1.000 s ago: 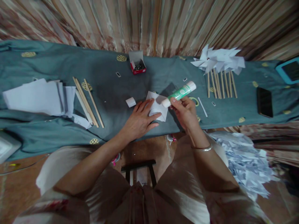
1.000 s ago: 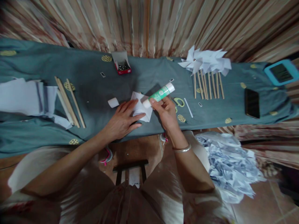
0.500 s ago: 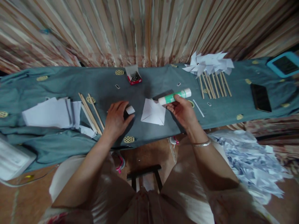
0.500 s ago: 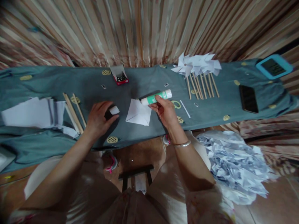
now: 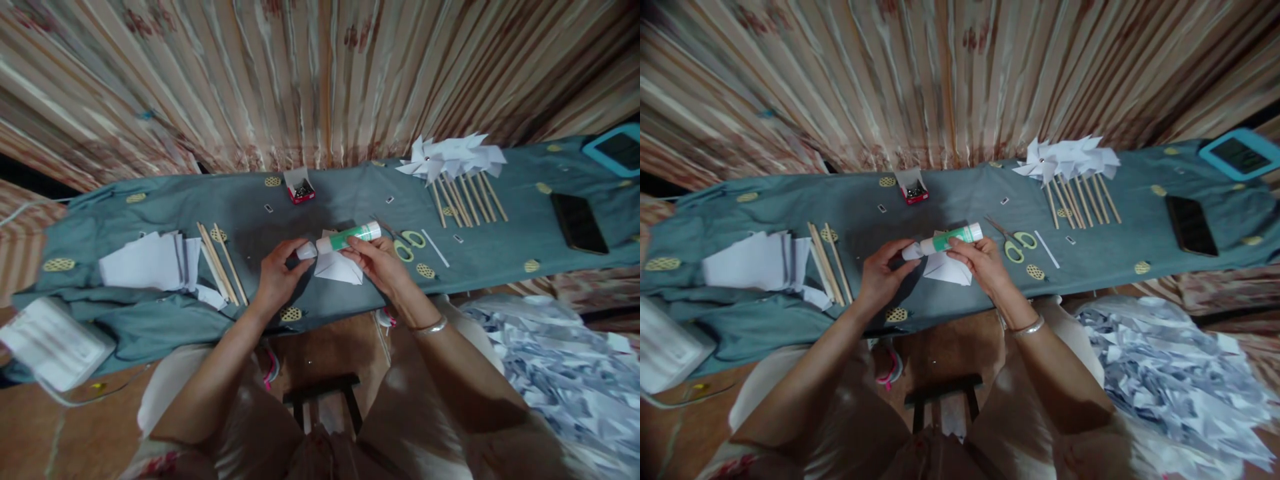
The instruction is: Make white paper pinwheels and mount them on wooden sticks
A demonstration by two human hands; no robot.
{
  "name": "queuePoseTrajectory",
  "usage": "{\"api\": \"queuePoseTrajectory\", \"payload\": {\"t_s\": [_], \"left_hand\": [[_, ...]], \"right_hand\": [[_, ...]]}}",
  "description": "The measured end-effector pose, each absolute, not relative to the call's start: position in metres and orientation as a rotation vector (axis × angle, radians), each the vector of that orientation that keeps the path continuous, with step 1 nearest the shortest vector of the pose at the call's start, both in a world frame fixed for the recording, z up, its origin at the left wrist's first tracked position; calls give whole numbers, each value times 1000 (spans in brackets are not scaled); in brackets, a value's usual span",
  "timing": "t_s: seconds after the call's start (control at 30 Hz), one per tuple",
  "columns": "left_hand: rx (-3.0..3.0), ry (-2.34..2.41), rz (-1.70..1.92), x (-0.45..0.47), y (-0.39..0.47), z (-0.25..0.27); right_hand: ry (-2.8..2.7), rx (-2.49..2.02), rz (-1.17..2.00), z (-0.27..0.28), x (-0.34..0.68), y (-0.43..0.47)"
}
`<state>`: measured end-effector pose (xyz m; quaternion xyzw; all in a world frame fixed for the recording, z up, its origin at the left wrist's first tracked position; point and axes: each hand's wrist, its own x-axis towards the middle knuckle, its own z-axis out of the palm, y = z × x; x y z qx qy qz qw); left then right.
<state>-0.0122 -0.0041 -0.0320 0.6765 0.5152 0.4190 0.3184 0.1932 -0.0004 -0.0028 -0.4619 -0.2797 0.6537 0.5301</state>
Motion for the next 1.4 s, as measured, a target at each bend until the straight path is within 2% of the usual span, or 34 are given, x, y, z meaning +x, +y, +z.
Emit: {"api": "queuePoseTrajectory", "payload": {"t_s": [0.33,0.87,1.23,1.3,1.4], "left_hand": [[1793,1324,1108,-10,-6,-29],[2177,1328,1091,-19,-11,-27],[2117,1305,1040,-19,-9,-25],[2071,1376,1038,-23,-5,-24],[2039,1576,1008,-39,6,-26]], "right_hand": [[-682,-1107,1546,-6,188,-2],[-674,-1142,1621,-9,178,-3],[-791,-1108,1675,-8,166,-2],[-891,-1129,1610,-9,175,0],[-1045,-1228,1315,-14,202,2]]}}
